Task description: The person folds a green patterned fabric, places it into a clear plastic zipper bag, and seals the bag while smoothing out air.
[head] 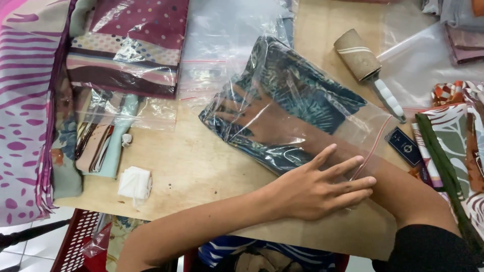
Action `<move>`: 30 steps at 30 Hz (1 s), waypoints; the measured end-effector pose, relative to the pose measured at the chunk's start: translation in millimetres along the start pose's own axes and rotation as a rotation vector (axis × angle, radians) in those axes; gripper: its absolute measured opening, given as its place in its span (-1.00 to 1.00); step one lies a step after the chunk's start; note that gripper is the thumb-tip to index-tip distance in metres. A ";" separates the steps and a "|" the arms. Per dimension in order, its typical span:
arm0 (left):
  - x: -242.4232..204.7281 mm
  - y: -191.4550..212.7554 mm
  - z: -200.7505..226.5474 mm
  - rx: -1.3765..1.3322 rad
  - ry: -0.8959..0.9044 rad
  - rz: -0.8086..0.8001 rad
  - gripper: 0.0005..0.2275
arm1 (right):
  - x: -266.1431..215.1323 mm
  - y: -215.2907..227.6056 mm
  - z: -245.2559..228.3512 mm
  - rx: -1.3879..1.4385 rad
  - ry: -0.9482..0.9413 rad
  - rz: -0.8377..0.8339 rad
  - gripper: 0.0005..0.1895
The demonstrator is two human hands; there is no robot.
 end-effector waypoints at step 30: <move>10.3 3.5 10.8 -0.079 0.023 0.136 -0.68 | -38.2 89.6 82.7 -0.105 -0.563 0.243 -0.65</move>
Point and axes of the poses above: each hand's wrist, its own x-axis towards the middle knuckle, its own y-axis out of the back of the hand, z = x × y, the point moved 10 cm from there along x, towards the middle knuckle, and after that the axes turned 7 degrees about -y, right-handed, at the moved point
